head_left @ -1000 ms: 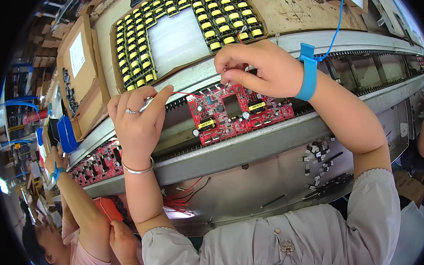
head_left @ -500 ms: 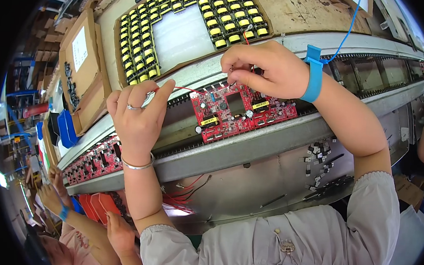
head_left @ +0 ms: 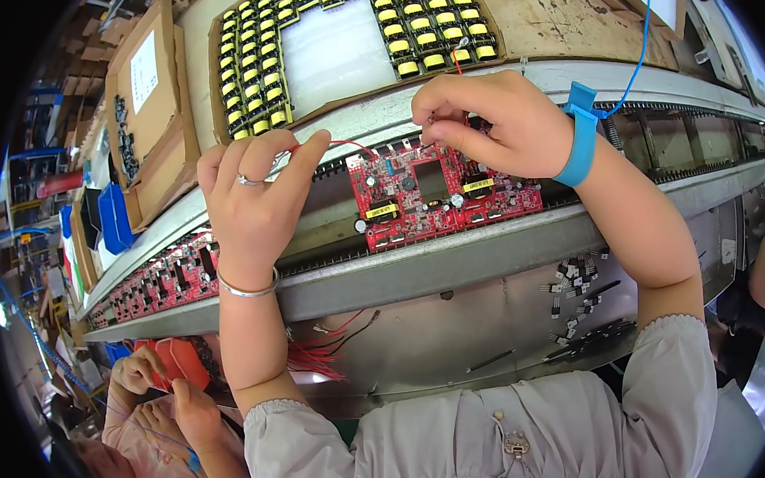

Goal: The person assembles circuit boards on a conveyor line by hand, inserting transformers from a tray and connecting wires to the boards before moving them along the track.

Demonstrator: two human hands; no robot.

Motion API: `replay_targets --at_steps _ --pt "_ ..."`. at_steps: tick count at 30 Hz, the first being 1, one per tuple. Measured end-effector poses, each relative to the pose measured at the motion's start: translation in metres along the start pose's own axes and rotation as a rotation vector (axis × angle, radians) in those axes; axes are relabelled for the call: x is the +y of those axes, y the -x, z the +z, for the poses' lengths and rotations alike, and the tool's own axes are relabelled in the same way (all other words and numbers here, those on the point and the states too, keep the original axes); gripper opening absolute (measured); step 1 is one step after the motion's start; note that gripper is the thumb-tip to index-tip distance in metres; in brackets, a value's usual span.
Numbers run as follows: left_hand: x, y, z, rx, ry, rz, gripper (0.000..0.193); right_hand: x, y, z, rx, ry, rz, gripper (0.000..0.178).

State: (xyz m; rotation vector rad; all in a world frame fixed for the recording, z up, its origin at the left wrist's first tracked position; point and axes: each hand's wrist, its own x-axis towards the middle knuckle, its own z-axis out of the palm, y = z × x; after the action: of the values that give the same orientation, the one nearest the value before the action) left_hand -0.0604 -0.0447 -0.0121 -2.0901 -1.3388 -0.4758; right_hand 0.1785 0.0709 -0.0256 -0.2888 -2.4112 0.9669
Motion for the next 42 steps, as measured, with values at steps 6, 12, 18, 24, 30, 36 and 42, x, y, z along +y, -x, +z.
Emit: replay_targets --at_steps 6,12,18,24,30,36,42 --pt "0.002 -0.001 -0.007 -0.020 0.101 -0.044 0.029 -0.013 -0.002 -0.005 -0.113 0.099 0.065 0.022" --pt "0.002 -0.009 -0.028 0.045 0.156 -0.078 0.029 -0.056 -0.016 -0.020 0.415 0.546 -0.185 0.047" --pt "0.022 -0.021 -0.057 0.080 0.322 -0.035 0.020 -0.079 -0.024 0.007 -0.009 0.151 0.100 0.025" --pt "0.045 -0.018 -0.048 0.156 0.829 -0.648 0.035 -0.063 -0.031 -0.005 -0.024 -0.529 0.424 0.010" --pt "0.050 -0.023 -0.036 -0.208 1.533 -0.772 0.018 -0.061 -0.027 0.006 0.156 -0.424 0.179 0.010" --pt "0.015 -0.024 -0.012 -0.231 1.460 -0.919 0.013 -0.044 -0.011 -0.009 0.270 -0.117 0.052 0.021" --pt "0.006 -0.011 0.017 -0.375 1.163 -0.740 0.010 -0.016 0.024 -0.023 0.259 -0.082 0.065 0.014"
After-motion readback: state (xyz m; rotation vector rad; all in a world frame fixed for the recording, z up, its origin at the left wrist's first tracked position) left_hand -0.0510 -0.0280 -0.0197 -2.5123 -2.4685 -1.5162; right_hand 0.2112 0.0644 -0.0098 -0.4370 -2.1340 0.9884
